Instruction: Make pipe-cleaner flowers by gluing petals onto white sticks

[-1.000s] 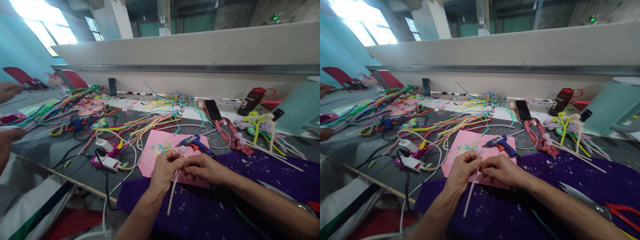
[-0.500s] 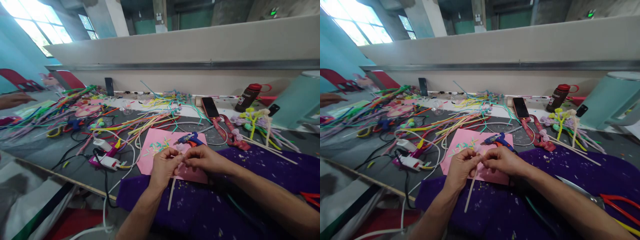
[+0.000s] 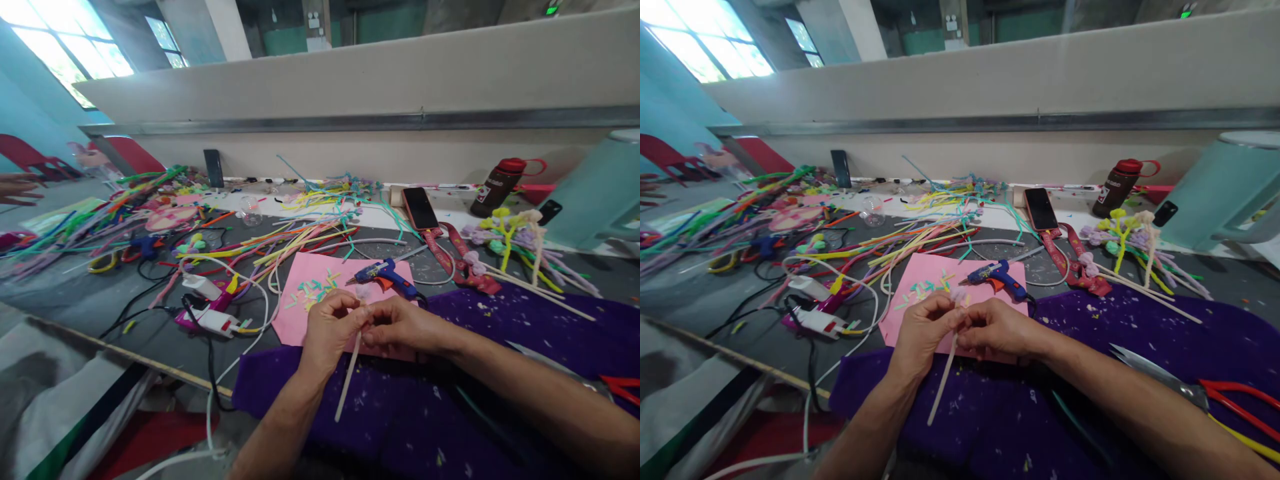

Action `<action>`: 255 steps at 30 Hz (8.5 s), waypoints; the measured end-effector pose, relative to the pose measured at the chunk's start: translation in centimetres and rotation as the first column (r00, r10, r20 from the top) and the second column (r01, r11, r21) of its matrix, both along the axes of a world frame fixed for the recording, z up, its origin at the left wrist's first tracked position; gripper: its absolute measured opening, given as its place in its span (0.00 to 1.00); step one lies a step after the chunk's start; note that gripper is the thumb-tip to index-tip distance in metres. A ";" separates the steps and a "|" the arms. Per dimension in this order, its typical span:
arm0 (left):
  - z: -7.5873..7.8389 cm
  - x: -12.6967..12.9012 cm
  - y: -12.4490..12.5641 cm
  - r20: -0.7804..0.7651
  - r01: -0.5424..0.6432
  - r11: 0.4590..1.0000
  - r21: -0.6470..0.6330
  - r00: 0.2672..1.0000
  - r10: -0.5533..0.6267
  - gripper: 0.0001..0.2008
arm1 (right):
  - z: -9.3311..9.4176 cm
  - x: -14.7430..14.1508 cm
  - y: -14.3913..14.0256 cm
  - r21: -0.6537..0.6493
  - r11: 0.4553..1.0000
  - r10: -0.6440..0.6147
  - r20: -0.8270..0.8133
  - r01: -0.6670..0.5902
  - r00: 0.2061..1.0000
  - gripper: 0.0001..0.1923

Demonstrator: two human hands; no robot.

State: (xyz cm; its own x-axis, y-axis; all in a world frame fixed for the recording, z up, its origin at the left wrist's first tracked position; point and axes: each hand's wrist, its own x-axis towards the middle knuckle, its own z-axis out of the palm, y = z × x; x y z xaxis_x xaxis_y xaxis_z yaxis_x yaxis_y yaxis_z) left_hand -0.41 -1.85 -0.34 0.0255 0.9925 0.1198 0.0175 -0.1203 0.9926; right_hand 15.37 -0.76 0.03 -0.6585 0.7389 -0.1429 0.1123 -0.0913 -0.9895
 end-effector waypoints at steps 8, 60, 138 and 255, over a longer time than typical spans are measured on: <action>0.3 0.3 -0.6 -0.187 -0.035 0.999 0.012 0.982 0.037 0.07 | 3.7 3.8 1.4 0.291 0.927 -0.244 -0.013 0.237 0.970 0.07; 0.5 0.5 -0.8 0.154 0.146 0.968 -0.202 0.981 -0.116 0.11 | 2.8 1.2 -0.3 0.226 0.870 -0.423 -0.114 0.438 0.899 0.07; 0.6 0.7 -0.9 0.079 0.203 0.954 -0.222 0.979 -0.190 0.11 | 1.5 0.9 -0.3 0.407 0.820 -0.435 -0.016 0.404 0.900 0.05; 0.1 0.3 -0.9 -0.004 0.150 0.967 -0.207 0.988 -0.155 0.11 | 1.4 0.2 -0.6 0.210 0.830 -0.509 -0.093 0.517 0.856 0.06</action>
